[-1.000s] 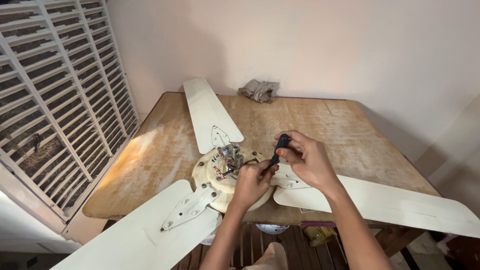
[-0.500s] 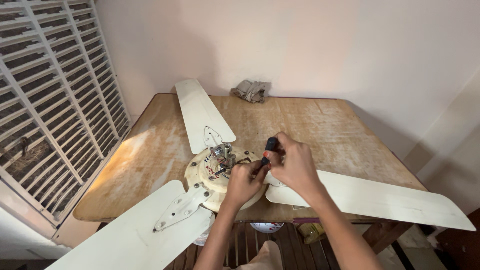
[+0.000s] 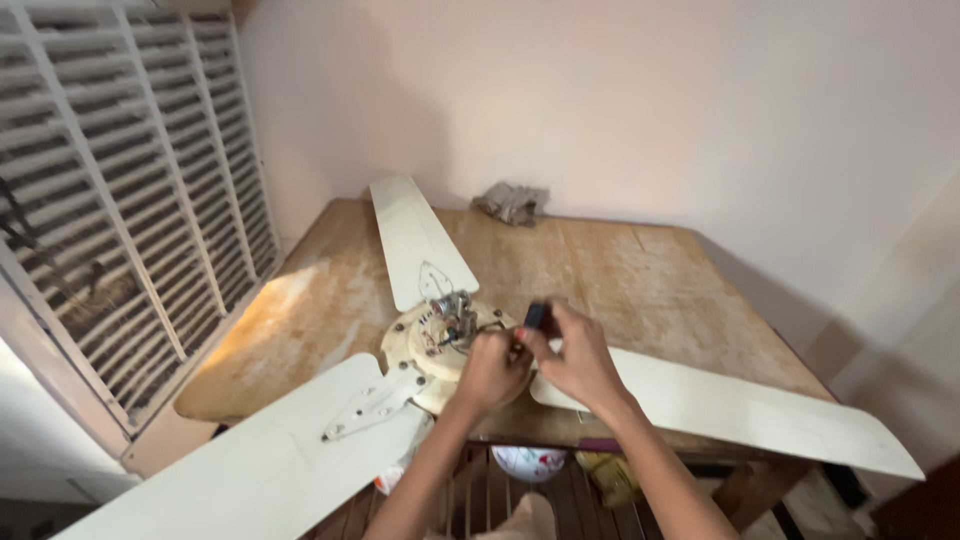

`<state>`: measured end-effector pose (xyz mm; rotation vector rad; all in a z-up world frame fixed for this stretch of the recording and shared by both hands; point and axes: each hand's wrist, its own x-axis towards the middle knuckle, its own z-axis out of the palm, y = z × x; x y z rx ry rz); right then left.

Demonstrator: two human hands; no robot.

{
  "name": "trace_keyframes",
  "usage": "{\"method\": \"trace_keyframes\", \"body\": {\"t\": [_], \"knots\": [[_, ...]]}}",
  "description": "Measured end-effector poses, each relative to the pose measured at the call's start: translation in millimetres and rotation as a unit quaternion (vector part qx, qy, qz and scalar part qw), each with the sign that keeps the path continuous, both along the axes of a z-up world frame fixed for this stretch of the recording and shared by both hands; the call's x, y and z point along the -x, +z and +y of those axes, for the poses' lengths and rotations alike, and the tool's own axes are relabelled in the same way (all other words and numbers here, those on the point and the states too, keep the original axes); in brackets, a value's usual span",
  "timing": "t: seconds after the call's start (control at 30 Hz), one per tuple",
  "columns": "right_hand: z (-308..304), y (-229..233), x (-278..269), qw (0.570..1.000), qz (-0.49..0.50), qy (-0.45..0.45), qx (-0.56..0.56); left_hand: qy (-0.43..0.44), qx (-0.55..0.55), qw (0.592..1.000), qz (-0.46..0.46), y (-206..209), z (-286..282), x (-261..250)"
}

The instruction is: The person uses a screwdriver to tighten screws on the central hub of a ceiling fan placed on a table. They then apply a substance from a small tube to the fan's motor area.

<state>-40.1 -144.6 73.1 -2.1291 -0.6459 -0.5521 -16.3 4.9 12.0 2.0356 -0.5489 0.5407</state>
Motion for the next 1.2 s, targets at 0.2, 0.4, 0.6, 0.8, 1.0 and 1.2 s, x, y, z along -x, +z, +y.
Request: {"method": "trace_keyframes", "body": {"t": [0.2, 0.4, 0.6, 0.8, 1.0, 1.2], "knots": [[-8.0, 3.1, 10.9, 0.998, -0.027, 0.050, 0.006, 0.057, 0.060, 0.992, -0.095, 4.2, 26.1, 51.8], [-6.2, 6.6, 1.9, 0.979, -0.179, 0.088, -0.027, 0.215, -0.009, 0.973, -0.085, -7.0, 73.5, 50.6], [34.6, -3.9, -34.1, 0.954, -0.256, 0.053, 0.147, 0.261, -0.079, 0.959, -0.074, -25.3, 85.7, 31.0], [47.7, -19.2, -54.8, 0.958, -0.219, 0.052, 0.178, 0.309, -0.073, 0.948, 0.035, -18.5, 84.6, 27.3], [57.0, -17.2, -74.4, 0.960, -0.208, -0.025, 0.184, 0.391, 0.009, 0.920, 0.033, -4.6, 68.4, 20.7], [76.4, -13.1, -101.6, 0.967, -0.210, -0.060, 0.130, 0.362, 0.141, 0.920, -0.053, -15.3, 59.7, 5.5]]}}
